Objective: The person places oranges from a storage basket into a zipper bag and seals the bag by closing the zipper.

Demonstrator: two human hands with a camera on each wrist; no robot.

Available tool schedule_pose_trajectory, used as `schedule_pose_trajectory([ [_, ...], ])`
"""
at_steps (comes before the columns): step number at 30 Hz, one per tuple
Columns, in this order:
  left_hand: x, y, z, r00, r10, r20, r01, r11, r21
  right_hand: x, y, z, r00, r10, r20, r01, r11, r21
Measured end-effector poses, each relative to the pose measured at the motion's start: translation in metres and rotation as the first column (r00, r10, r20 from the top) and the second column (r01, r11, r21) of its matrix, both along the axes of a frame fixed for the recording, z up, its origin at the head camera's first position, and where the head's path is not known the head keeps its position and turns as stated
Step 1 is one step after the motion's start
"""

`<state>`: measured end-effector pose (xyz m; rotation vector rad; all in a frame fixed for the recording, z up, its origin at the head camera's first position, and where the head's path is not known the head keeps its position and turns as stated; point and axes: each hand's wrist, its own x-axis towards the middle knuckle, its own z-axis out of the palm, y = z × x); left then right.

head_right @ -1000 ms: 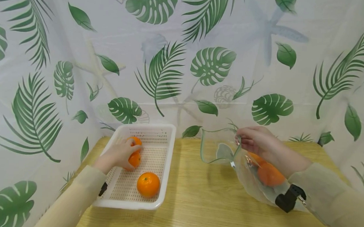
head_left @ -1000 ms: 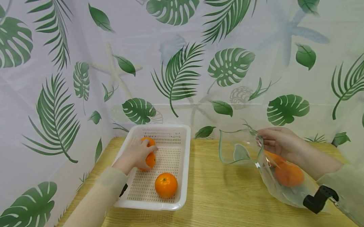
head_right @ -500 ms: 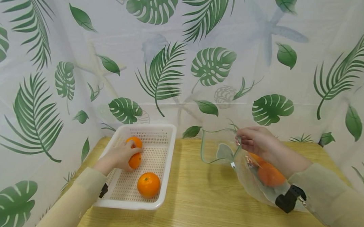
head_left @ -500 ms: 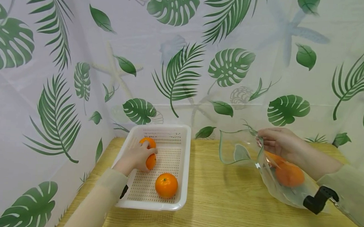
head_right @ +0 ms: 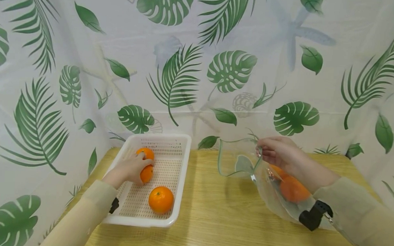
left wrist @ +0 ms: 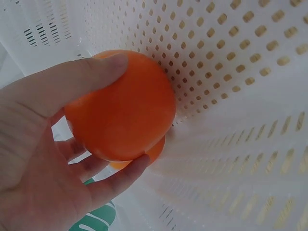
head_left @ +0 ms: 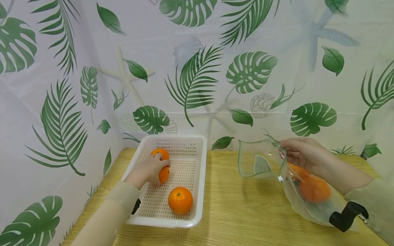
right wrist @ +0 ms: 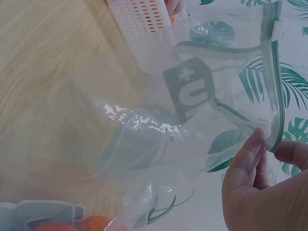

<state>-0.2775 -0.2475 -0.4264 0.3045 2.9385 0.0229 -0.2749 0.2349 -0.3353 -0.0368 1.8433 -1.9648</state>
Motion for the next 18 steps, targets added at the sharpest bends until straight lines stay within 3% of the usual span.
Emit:
schedule_pose_trajectory([
  [14,0.0013,-0.0003,-0.0003,1.0,-0.006,-0.004,0.006,1.0,-0.01,0.0011,0.0008,0.0001,1.0,0.0,-0.001,0.0,1.0,-0.017],
  [18,-0.0002,-0.0009,-0.0003,0.999,-0.036,-0.016,0.036,0.999,-0.032,0.0014,0.002,0.0011,1.0,-0.003,0.002,0.003,1.0,-0.016],
])
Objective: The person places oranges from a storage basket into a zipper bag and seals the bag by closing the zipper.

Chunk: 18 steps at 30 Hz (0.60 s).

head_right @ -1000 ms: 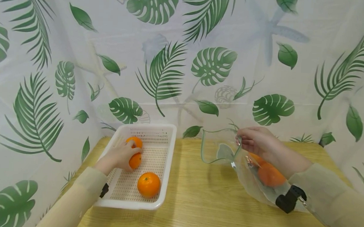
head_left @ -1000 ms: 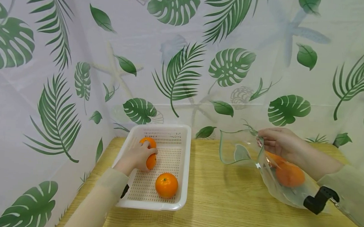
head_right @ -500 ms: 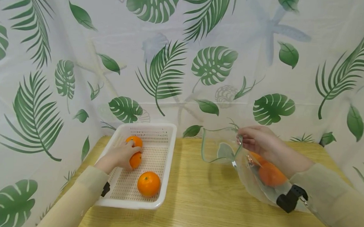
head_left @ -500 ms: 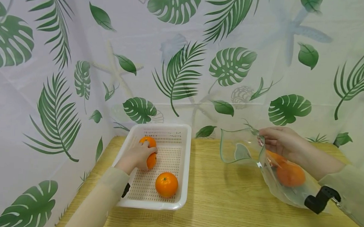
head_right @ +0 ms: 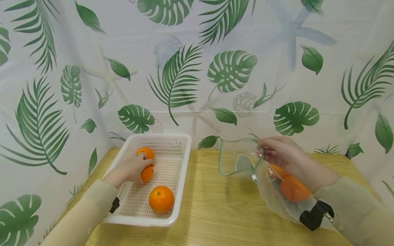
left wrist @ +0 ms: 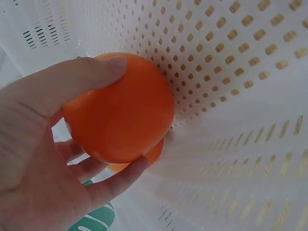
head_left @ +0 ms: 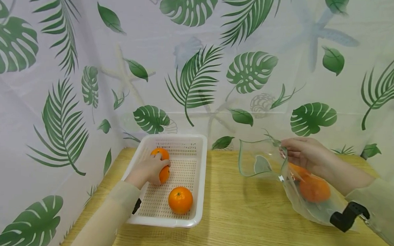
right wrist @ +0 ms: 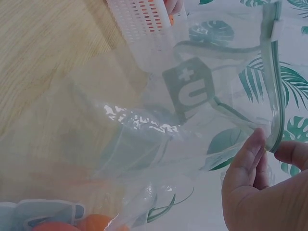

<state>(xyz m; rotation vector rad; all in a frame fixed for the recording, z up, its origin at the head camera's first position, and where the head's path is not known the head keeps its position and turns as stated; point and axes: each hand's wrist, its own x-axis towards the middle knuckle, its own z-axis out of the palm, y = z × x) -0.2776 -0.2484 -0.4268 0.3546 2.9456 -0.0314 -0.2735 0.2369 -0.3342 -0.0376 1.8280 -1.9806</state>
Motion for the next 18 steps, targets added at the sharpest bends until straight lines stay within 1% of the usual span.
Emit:
schedule_pose_trajectory([
  [5,-0.0021,-0.0014,-0.0008,0.999,-0.034,-0.035,0.032,0.999,-0.041,0.0011,0.001,0.0002,1.0,-0.005,-0.011,0.005,1.0,0.004],
  [12,0.0029,-0.0014,-0.0017,1.0,0.01,-0.005,-0.01,1.0,0.017,0.0032,0.0009,-0.0038,1.0,0.001,-0.021,0.0,1.0,0.017],
  [18,0.0044,-0.0004,-0.003,1.0,-0.015,-0.02,0.015,1.0,0.014,0.0048,0.0026,-0.0081,0.999,0.005,-0.034,-0.005,1.0,0.02],
])
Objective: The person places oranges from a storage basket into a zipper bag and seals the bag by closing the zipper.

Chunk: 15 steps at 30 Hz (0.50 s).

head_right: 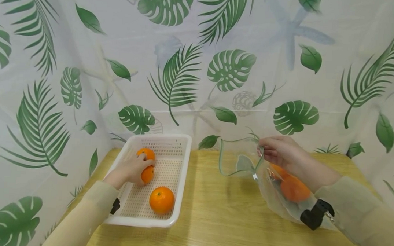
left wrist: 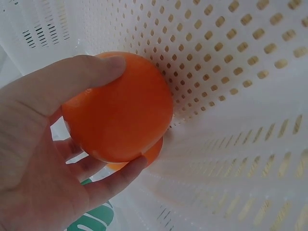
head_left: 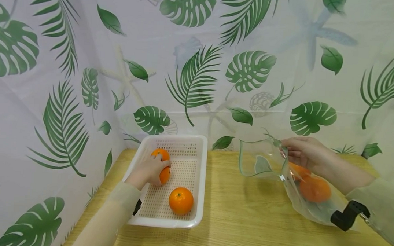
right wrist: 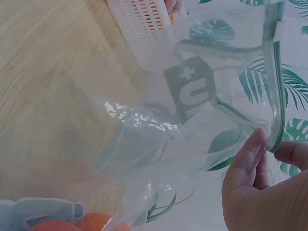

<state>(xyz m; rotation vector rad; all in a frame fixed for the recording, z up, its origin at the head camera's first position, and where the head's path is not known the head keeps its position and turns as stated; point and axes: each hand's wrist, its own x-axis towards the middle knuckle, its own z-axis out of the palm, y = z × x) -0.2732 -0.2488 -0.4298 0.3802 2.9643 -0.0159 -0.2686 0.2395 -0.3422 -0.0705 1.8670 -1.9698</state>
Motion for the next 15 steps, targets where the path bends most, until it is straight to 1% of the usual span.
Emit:
schedule_pose_trajectory([
  [3,-0.0018,-0.0003,0.0004,1.0,-0.004,0.0,0.004,1.0,-0.004,-0.0009,-0.0008,0.0003,1.0,-0.004,0.0,0.004,1.0,-0.002],
  [8,-0.0044,-0.0004,0.0009,1.0,0.015,0.019,-0.015,1.0,0.016,-0.0011,-0.0029,0.0011,1.0,-0.009,0.0,0.009,1.0,-0.002],
  [15,-0.0062,0.0004,0.0032,0.999,-0.005,0.035,0.004,1.0,0.031,-0.0004,-0.0055,0.0023,1.0,-0.019,0.004,0.019,1.0,0.008],
])
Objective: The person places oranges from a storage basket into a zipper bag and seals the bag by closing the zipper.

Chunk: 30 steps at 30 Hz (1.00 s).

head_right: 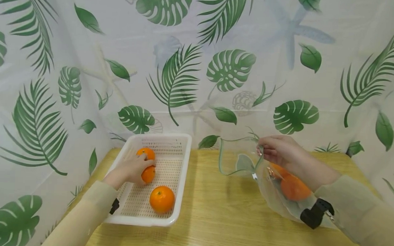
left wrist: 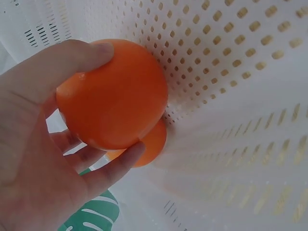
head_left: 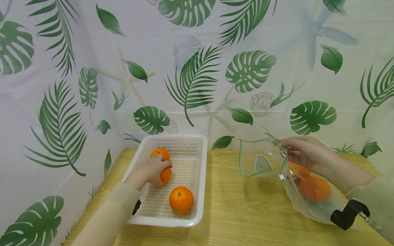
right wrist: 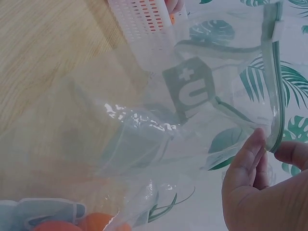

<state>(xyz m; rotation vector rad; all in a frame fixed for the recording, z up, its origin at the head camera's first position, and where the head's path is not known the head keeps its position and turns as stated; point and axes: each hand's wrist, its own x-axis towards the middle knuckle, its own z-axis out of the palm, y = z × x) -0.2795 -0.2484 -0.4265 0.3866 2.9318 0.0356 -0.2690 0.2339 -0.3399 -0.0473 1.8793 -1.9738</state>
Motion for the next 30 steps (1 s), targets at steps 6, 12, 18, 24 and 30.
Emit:
schedule_pose_trajectory([
  [6,0.0,0.003,0.006,0.999,-0.029,-0.034,0.03,0.999,0.019,-0.004,0.002,-0.001,1.0,0.002,0.003,-0.002,1.0,-0.004],
  [12,-0.003,0.009,0.016,0.989,-0.107,-0.097,0.108,0.994,-0.001,-0.007,0.004,0.0,1.0,0.004,0.009,-0.003,1.0,-0.011],
  [18,-0.006,0.017,0.028,0.984,-0.121,-0.13,0.124,0.992,0.014,-0.008,0.006,0.001,1.0,0.002,0.002,-0.002,1.0,-0.01],
  [24,-0.009,0.022,0.037,0.977,-0.154,-0.151,0.156,0.988,0.001,-0.007,0.007,0.002,1.0,-0.006,0.003,0.006,1.0,-0.025],
  [30,-0.011,0.027,0.041,0.97,-0.186,-0.155,0.189,0.982,0.007,-0.007,0.006,0.003,1.0,-0.007,0.007,0.007,1.0,-0.022],
])
